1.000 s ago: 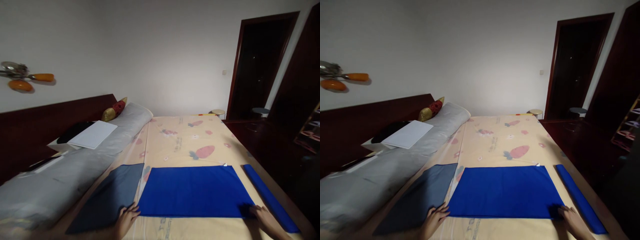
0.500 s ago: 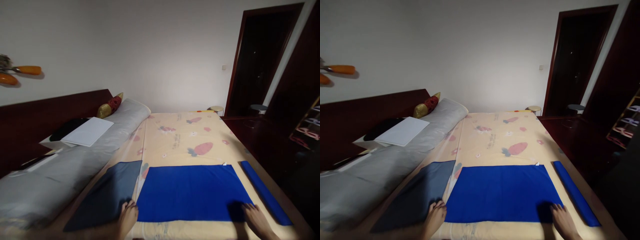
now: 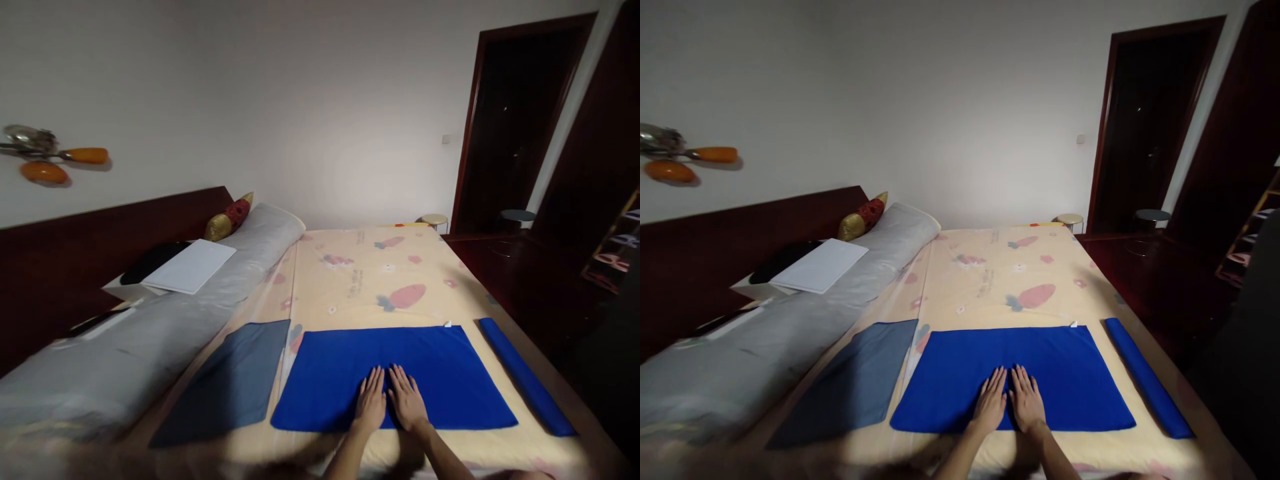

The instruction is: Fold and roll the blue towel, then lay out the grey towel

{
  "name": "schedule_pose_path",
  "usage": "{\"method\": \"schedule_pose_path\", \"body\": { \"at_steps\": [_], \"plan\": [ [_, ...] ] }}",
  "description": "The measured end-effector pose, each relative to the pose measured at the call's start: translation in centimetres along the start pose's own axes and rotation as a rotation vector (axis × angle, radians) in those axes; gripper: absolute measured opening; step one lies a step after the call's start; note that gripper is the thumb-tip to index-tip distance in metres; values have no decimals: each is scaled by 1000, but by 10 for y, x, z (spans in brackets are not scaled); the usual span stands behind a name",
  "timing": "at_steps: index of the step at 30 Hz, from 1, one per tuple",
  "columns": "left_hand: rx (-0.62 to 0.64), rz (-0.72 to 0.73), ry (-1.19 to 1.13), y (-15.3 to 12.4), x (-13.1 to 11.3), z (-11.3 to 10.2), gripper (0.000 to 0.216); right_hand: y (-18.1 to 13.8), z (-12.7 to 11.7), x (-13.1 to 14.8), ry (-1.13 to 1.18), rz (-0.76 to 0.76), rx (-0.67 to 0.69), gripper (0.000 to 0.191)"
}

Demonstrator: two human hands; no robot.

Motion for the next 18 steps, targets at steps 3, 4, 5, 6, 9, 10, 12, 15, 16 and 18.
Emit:
{"method": "schedule_pose_path", "body": {
  "at_steps": [3, 4, 5, 6, 9, 10, 12, 15, 16, 18],
  "plan": [
    [-6, -17, -18, -1, -6, 16, 66, -3, 3, -1, 7, 14, 21, 57],
    [-10, -21, -22, -1, -4, 17, 66, -3, 2, -3, 7, 19, 28, 57],
    [-12, -25, -25, 0, -1, 17, 66, -3, 2, -5, 6, 22, 34, 57],
    [-13, -30, -26, 1, 2, 16, 66, -3, 1, -7, 4, 25, 38, 57],
    [-20, -44, -23, 6, 14, 12, 67, 2, 1, -10, 5, 26, 43, 56],
    [-24, -42, -24, 9, 18, 13, 67, 4, 2, -10, 6, 27, 43, 56],
    [-35, -27, -29, 14, 22, 18, 65, 8, 4, -7, 14, 22, 41, 56],
    [-61, 19, -11, 20, 23, 32, 63, 12, 11, -1, 20, 8, 37, 54],
    [-81, 32, 7, 21, 23, 36, 63, 13, 14, 0, 13, 10, 38, 54],
    [-136, 56, 51, 20, 22, 42, 64, 13, 19, 0, -8, 20, 36, 53]
  ]
}}
Point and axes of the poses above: each hand's wrist, its own y-axis towards the middle knuckle, its own z-axis out of the palm, x = y × z, the point moved 3 cm from there along y, towards the middle knuckle, and after that the axes turned 5 degrees about -y, right-handed, at the moved point
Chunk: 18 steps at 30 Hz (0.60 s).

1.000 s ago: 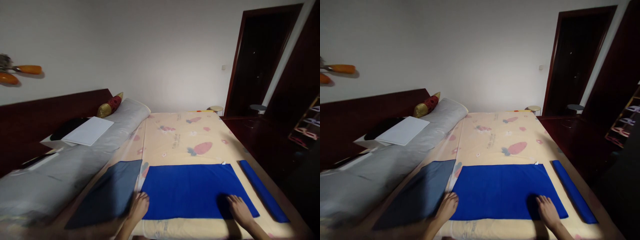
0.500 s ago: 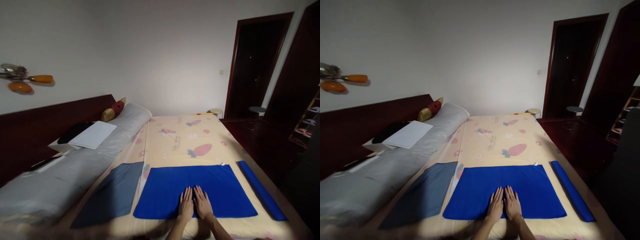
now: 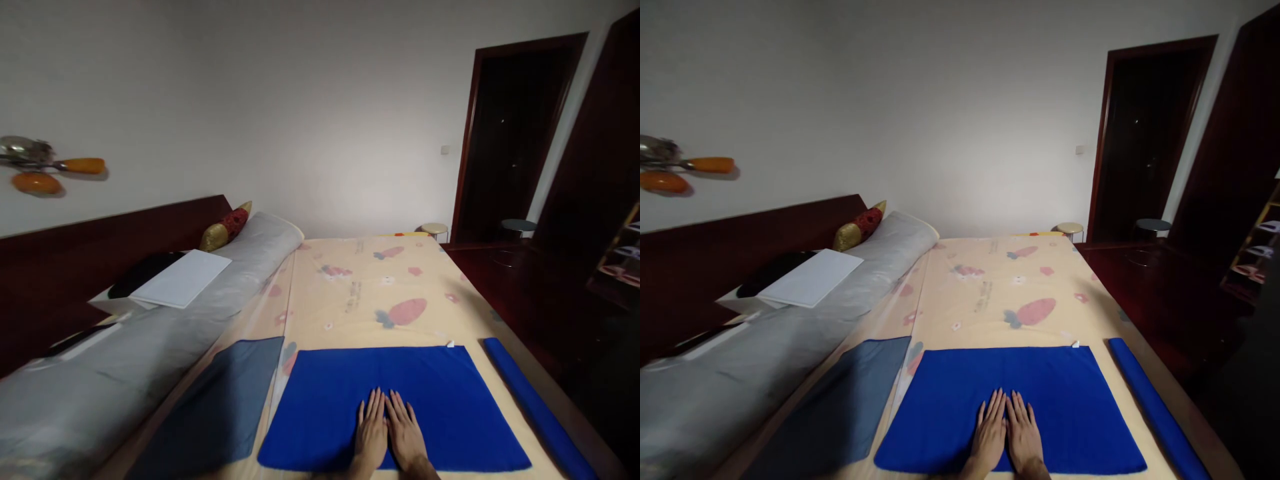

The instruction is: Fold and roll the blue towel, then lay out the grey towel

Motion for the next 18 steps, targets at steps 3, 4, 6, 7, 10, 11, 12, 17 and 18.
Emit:
{"method": "schedule_pose_path", "body": {
  "at_steps": [3, 4, 6, 7, 10, 11, 12, 17, 18],
  "plan": [
    [-63, 20, 67, -3, -1, 2, 64, -1, 8, -4, -22, -3, -37, 52],
    [-79, 26, 86, -4, -1, 2, 63, -1, 10, -6, -25, -12, -56, 52],
    [-128, 36, 115, -6, 0, 0, 62, -1, 15, -10, -30, -27, -94, 52],
    [-154, 42, 125, -6, -1, -1, 61, -1, 17, -12, -34, -29, -110, 53],
    [-214, 50, 127, -8, -2, -4, 57, -2, 17, -22, -56, 6, -147, 55],
    [-219, 46, 115, -8, -2, -5, 56, -3, 14, -28, -67, 30, -160, 56],
    [-219, 39, 100, -8, -3, -6, 55, -5, 11, -36, -79, 60, -176, 57],
    [-180, 20, 35, -8, -5, -11, 55, -27, -13, -103, -200, 245, -251, 61],
    [-173, 15, 35, -9, -5, -12, 54, -35, -18, -120, -234, 282, -263, 62]
  ]
}}
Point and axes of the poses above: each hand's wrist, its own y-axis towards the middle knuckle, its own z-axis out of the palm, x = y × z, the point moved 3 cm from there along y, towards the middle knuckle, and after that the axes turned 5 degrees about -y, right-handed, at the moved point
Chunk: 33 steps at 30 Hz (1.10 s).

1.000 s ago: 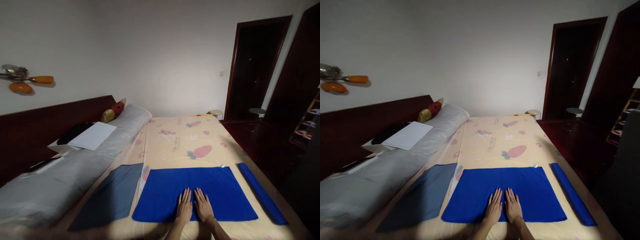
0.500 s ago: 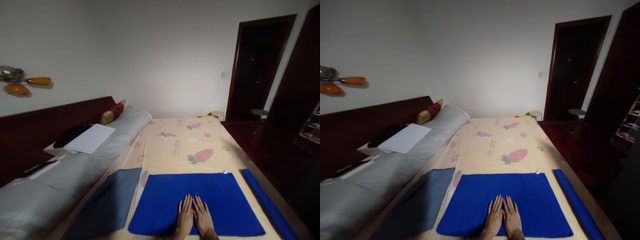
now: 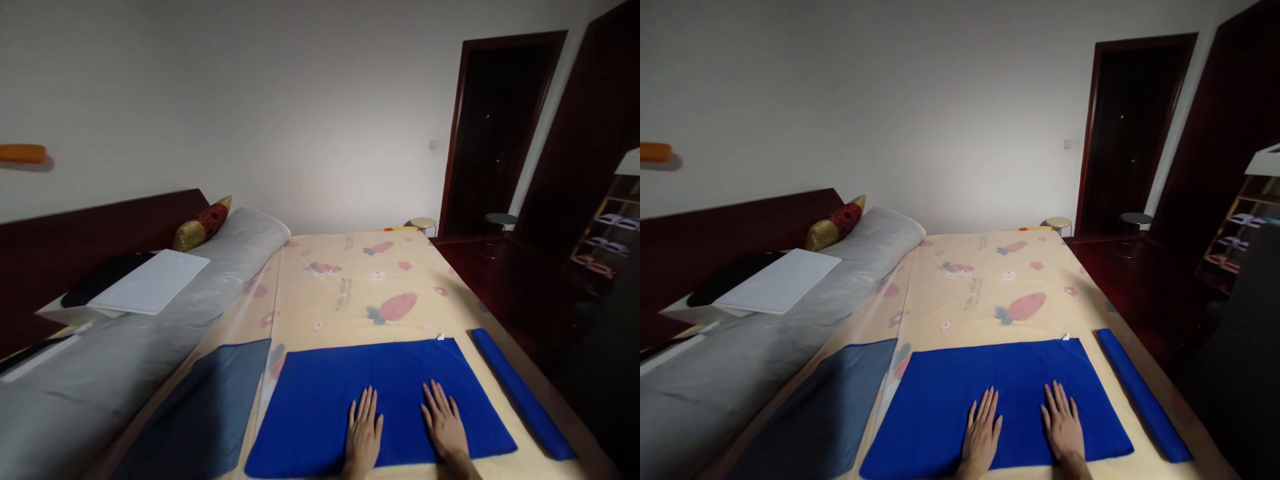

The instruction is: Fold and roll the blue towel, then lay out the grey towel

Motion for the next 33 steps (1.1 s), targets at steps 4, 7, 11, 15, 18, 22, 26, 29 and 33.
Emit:
{"method": "schedule_pose_path", "body": {
  "at_steps": [4, 7, 11, 15, 18, 22, 26, 29, 33],
  "plan": [
    [31, -53, 31, -3, 13, -6, 52, -13, -7, -74, -110, 130, -60, 67],
    [41, -154, 62, -12, 40, -16, 52, -23, -11, -108, -129, 149, -55, 69],
    [0, -365, 154, -35, 98, -36, 56, -28, -13, -118, -145, 125, -27, 69],
    [1, -560, 256, -63, 149, -53, 61, -27, -9, -117, -149, 128, -49, 69],
    [54, -587, 280, -76, 166, -60, 62, -28, -4, -121, -129, 106, -82, 69],
    [69, -602, 270, -79, 168, -59, 61, -29, 3, -125, -96, 67, -123, 68],
    [26, -605, 286, -78, 168, -56, 60, -29, 4, -125, -102, 60, -152, 67],
    [4, -609, 269, -76, 170, -55, 57, -29, 1, -123, -116, 59, -149, 67],
    [-33, -648, 242, -76, 170, -56, 53, -29, -3, -122, -108, 75, -124, 68]
  ]
}}
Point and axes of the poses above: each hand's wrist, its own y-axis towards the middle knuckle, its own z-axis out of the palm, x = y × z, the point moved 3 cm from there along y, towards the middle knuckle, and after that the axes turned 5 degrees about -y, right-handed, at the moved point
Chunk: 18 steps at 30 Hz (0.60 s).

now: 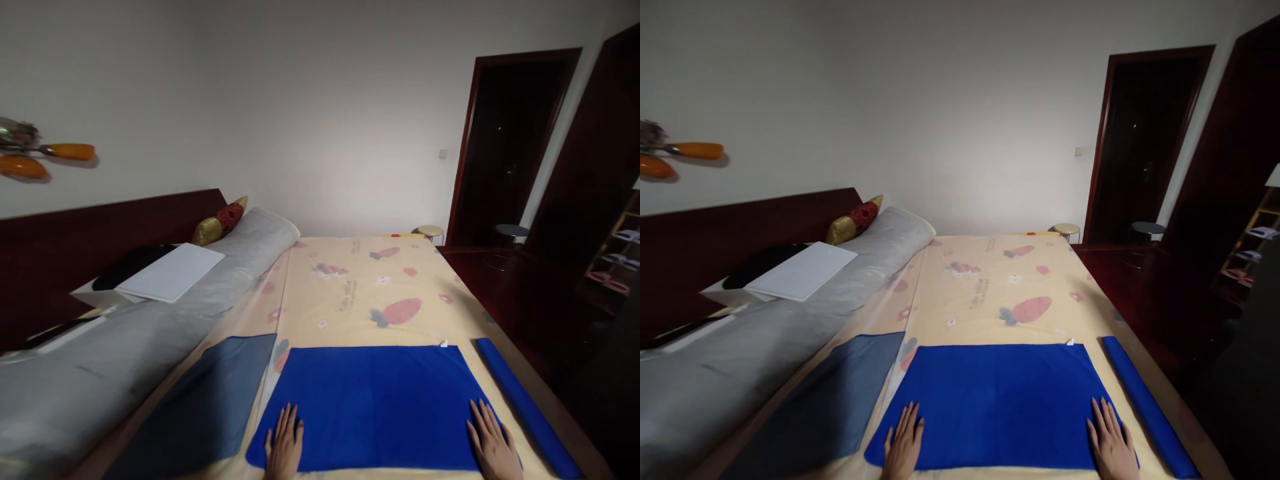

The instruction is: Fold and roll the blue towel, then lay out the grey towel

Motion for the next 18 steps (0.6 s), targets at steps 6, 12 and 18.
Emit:
{"method": "schedule_pose_path", "body": {
  "at_steps": [6, 12, 18],
  "plan": [
    [-59, 63, 53, -7, -4, 1, 57, -2, 0, 0, 9, -15, -9, 68],
    [-59, 53, 93, -8, -5, 1, 59, -3, 3, 1, -4, -2, -32, 69],
    [-87, 58, 85, -8, -8, -1, 57, -1, -3, 2, -6, -9, -20, 68]
  ]
}}
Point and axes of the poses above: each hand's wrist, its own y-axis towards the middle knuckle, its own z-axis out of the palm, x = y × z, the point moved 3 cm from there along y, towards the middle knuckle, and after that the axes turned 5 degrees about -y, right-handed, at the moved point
